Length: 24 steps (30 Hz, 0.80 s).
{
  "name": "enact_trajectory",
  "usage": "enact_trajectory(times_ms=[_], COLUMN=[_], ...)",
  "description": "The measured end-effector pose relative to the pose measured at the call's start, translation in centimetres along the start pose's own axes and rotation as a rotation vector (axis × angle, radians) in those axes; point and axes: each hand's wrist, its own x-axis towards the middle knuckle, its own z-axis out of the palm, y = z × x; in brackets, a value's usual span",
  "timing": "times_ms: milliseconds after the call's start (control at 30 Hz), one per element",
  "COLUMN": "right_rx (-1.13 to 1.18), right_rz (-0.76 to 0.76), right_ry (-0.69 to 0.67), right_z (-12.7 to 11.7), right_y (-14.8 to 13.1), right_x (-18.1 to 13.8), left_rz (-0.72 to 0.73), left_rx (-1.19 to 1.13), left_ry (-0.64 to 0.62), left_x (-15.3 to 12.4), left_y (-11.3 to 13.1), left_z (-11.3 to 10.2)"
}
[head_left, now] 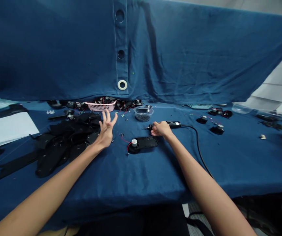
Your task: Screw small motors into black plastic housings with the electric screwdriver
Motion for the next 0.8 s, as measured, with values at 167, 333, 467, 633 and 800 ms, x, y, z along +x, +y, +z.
enact_trajectory(times_ms=[167,333,467,633,800], right_rx=[-0.006,-0.045,-0.074,-0.101,-0.097], right_rz=[-0.055,-0.112,-0.161,-0.222,-0.264], right_ry=[0.002,0.001,0.001,0.009,0.017], right_z=[0.1,0.2,0.3,0.3,0.4], right_y=[-0.1,0.0,-0.2,-0.7,-0.9], right_x=[-0.1,0.1,-0.4,-1.4,-1.5], left_rz=[0.014,-0.072,-0.093,-0.005,0.039], left_rx=[0.045,0.248,0.355,0.453,0.516], left_ry=[0.029,-0.049,-0.145,-0.24,-0.299], left_x=[0.0,0.1,0.2,-0.3,-0.7], left_y=[-0.2,0.4,0.8,0.5,-0.2], left_z=[0.1,-0.1,0.0,-0.2,0.3])
